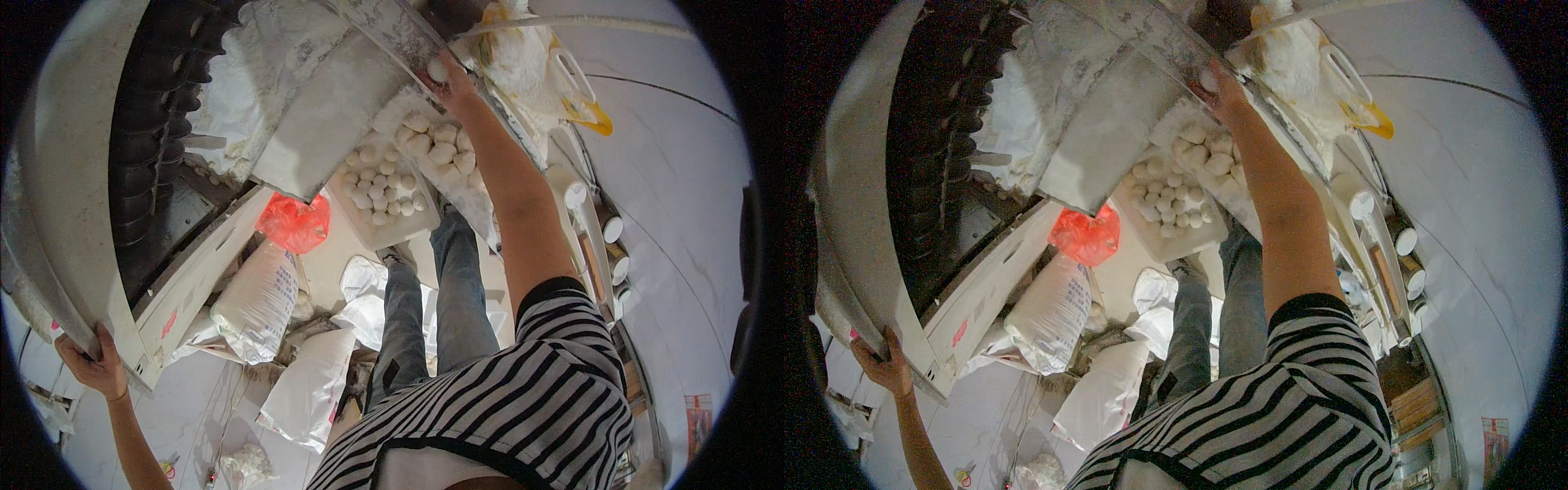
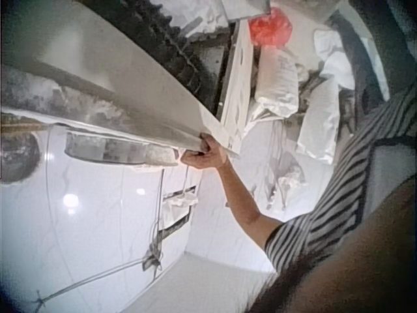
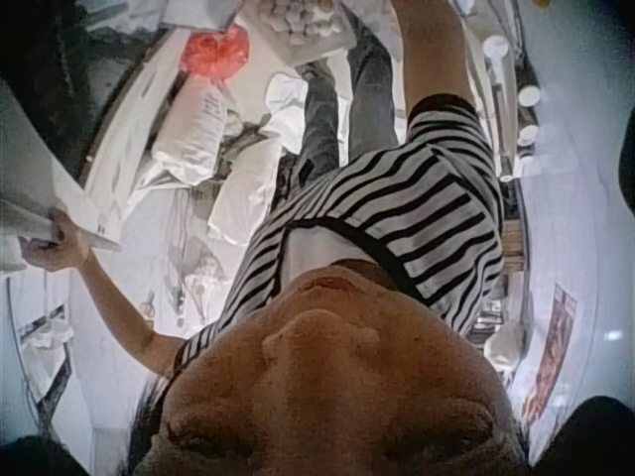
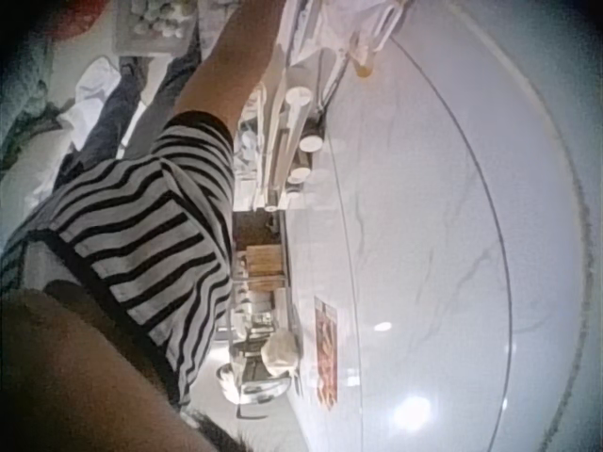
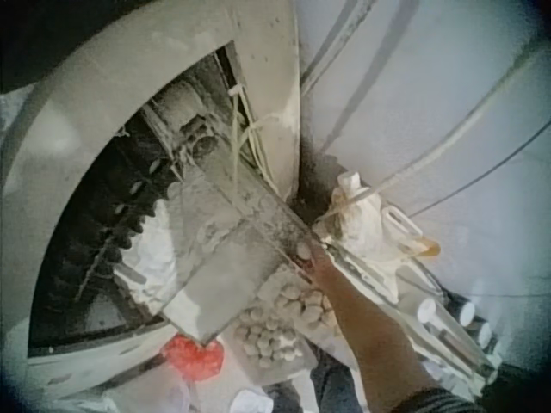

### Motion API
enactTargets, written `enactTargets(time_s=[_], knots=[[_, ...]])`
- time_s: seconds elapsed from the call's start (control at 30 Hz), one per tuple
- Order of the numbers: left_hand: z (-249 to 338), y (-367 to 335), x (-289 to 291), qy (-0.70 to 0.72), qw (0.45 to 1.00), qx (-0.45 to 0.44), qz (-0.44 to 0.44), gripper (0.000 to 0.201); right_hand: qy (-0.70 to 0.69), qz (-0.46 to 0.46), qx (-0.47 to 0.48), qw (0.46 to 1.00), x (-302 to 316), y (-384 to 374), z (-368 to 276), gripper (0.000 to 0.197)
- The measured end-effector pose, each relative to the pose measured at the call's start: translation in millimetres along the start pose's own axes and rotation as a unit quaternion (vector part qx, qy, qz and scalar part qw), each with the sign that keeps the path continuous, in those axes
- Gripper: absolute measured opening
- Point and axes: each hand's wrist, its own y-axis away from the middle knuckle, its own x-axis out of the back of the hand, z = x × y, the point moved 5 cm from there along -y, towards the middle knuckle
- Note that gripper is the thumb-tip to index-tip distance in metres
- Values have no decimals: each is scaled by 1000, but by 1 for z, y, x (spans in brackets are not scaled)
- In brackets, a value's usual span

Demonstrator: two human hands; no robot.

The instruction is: The person operates a dough-processing machine, feeding dough pieces into the hopper and collecting the formed dough balls from the output tray. They repeatedly transfer the dough balls into a white container.

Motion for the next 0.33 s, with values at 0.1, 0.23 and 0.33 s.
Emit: enactTargets(time_s=[0.1,0.23,0.33], knots=[[-5,3,0,10,1000,3,2,30,-61,-73,-3,995,-8,17,-7,22],[-8,7,-1,15,1000,22,3,29,-120,-100,-26,987,-9,13,-6,20],[-14,10,-1,10,1000,15,3,27,-153,-101,-41,982,4,-4,-2,18]])
